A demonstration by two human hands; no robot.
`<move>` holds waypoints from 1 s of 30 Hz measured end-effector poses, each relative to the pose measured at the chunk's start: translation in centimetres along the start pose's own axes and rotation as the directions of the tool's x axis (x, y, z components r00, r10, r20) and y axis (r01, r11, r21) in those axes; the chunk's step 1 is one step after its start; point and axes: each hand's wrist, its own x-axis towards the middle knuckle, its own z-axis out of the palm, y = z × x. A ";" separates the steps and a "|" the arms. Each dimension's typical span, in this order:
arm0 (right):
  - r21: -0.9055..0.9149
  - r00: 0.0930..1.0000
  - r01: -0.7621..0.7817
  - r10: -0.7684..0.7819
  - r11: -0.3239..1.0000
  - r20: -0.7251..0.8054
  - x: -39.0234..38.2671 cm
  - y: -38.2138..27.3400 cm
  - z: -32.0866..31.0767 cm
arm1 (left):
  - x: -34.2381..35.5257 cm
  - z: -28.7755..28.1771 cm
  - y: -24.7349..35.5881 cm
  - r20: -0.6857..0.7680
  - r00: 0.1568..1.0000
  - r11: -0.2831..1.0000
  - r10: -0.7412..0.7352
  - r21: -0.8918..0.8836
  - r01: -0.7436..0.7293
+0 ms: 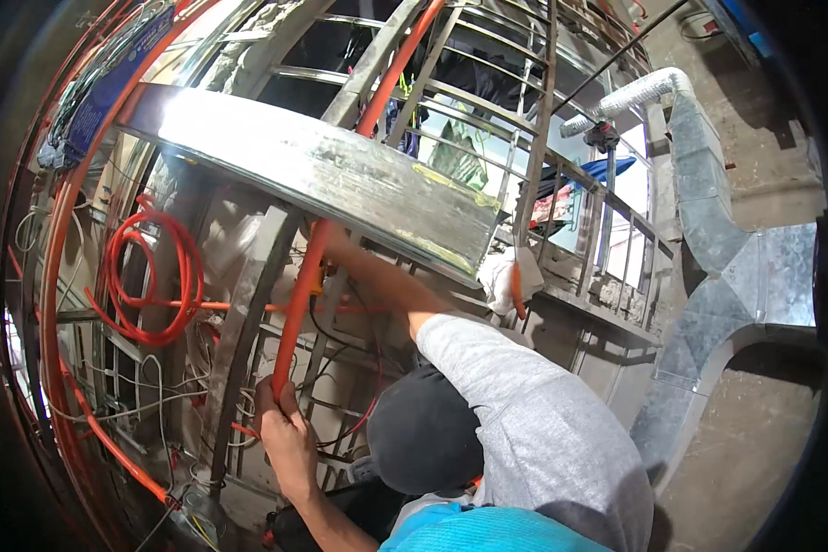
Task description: The person works on an overhead electrical junction box, pulling wires through orange conduit and stripping insulation from a cable by hand.
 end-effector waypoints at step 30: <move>-0.353 0.736 0.674 -0.550 0.648 0.395 -0.9 0.2 -0.5 | -0.2 0.3 -3.3 0.023 0.999 0.996 -0.026 -0.081 0.028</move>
